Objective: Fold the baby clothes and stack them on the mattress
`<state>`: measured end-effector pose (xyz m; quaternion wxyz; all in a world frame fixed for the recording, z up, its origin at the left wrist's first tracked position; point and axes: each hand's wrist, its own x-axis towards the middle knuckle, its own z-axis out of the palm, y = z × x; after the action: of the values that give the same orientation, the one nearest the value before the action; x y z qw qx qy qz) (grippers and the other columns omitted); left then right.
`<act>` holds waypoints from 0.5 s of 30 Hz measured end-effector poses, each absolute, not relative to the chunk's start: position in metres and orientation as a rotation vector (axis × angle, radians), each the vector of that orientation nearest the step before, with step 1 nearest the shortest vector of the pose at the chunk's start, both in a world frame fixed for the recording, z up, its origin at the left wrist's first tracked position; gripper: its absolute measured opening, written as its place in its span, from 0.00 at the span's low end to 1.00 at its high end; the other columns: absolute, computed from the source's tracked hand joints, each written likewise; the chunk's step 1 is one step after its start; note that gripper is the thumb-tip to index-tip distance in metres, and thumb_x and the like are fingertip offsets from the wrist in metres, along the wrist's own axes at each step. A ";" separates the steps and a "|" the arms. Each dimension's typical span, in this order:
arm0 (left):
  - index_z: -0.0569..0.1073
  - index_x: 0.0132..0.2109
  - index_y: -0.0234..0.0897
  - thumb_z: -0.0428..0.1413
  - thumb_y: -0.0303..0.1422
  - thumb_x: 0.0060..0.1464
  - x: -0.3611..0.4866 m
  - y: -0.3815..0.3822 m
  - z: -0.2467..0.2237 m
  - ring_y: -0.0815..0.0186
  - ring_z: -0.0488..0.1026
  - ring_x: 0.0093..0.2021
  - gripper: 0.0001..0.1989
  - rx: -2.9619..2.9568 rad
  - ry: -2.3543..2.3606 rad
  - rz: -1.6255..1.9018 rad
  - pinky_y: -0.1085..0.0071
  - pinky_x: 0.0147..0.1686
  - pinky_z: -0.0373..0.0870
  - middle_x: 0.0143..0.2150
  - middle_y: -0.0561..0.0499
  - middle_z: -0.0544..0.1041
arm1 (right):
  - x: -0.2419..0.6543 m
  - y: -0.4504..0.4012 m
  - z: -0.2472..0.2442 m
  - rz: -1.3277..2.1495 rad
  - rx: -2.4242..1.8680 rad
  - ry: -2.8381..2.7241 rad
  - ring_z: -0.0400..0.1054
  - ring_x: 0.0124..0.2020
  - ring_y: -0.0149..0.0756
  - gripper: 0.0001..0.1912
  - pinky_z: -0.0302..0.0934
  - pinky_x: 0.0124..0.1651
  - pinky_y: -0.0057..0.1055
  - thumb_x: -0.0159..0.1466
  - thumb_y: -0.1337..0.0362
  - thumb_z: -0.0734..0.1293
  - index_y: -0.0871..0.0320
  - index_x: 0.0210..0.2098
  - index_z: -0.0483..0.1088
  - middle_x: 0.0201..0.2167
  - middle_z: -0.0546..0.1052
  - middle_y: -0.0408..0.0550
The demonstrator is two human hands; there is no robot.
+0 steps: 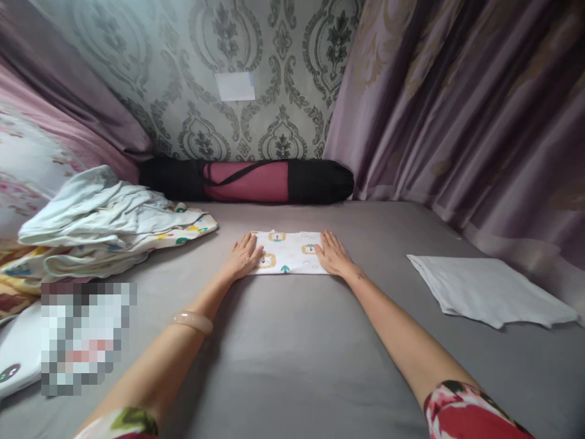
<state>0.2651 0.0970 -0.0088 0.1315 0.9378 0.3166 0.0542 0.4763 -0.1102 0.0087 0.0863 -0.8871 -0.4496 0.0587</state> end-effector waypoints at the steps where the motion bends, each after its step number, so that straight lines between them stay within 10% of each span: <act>1: 0.52 0.68 0.32 0.33 0.45 0.66 0.262 0.096 -0.007 0.55 0.43 0.71 0.31 2.716 0.918 0.181 0.51 0.65 0.44 0.71 0.38 0.48 | 0.475 -0.110 0.013 0.171 -2.645 -1.346 0.35 0.71 0.44 0.36 0.32 0.69 0.43 0.70 0.52 0.44 0.71 0.69 0.45 0.71 0.44 0.58; 15: 0.56 0.67 0.33 0.35 0.43 0.66 0.230 0.084 -0.011 0.56 0.48 0.70 0.29 2.687 0.904 0.347 0.51 0.66 0.45 0.70 0.40 0.54 | 0.454 -0.091 0.010 0.151 -2.600 -1.483 0.36 0.71 0.41 0.34 0.31 0.69 0.41 0.70 0.52 0.45 0.67 0.69 0.46 0.71 0.45 0.54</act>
<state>0.2302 0.0842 -0.0106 0.1422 0.9312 0.3132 0.1204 0.4539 -0.0906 0.0103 0.0721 -0.8653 -0.4935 0.0504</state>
